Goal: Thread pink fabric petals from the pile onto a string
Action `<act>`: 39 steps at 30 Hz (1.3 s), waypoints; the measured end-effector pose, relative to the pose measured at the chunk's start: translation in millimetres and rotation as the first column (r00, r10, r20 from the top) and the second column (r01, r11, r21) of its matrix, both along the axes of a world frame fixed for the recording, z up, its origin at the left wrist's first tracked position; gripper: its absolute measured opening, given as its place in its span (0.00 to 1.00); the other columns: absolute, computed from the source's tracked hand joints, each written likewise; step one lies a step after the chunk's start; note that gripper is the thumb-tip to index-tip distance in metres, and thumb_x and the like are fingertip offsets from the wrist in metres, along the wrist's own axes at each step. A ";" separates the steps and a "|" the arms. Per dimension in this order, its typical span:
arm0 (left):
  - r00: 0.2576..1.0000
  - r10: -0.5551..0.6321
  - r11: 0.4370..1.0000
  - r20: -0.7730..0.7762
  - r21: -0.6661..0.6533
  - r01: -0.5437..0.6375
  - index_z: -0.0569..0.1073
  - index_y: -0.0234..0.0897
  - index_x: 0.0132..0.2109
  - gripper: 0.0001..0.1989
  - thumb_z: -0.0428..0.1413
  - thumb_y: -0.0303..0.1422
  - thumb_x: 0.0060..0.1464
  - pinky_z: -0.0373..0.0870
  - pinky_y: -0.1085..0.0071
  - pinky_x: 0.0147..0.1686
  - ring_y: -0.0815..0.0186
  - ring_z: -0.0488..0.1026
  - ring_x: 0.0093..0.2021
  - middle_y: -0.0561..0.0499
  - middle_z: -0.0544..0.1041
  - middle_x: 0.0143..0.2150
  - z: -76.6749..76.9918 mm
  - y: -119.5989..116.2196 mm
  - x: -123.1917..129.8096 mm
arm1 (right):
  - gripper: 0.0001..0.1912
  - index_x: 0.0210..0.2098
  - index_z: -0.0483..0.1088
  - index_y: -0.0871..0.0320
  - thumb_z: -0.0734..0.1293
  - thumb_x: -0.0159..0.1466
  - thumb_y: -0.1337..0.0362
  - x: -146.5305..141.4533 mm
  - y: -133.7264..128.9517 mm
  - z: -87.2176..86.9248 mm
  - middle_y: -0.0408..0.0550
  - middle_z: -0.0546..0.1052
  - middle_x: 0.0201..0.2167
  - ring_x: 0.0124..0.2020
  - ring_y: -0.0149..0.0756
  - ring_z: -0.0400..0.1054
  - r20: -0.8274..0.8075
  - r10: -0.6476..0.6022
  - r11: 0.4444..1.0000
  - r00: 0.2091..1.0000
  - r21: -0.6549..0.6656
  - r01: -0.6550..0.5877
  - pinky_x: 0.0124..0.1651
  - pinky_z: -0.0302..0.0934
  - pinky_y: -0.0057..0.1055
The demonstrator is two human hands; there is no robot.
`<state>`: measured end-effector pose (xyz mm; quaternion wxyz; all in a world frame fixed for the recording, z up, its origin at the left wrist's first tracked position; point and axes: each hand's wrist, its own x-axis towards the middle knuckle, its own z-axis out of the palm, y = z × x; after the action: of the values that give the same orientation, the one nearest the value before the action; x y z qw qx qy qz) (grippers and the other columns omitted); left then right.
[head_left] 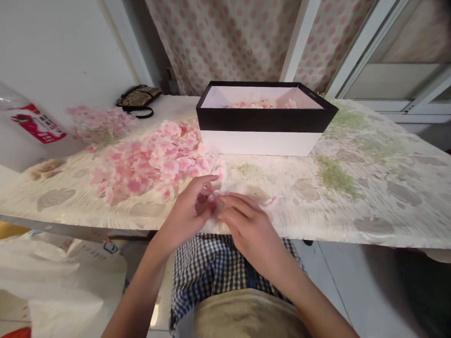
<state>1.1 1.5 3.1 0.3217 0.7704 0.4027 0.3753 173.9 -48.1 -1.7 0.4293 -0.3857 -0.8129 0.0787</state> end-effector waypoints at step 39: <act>0.901 0.110 0.985 0.421 -0.169 -0.041 0.66 0.48 0.55 0.22 0.58 0.24 0.56 0.79 0.72 0.40 0.67 0.76 0.43 0.52 0.71 0.47 23.4 -53.3 25.6 | 0.07 0.33 0.73 0.55 0.68 0.62 0.73 8.0 -17.7 -2.0 0.45 0.75 0.37 0.38 0.32 0.72 -0.663 -0.044 0.921 0.747 -0.317 -0.227 0.38 0.68 0.28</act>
<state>26.7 -51.8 26.5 0.4465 0.6254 0.3799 0.5150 181.9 -65.8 -3.7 0.6006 -0.3671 -0.5964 0.3858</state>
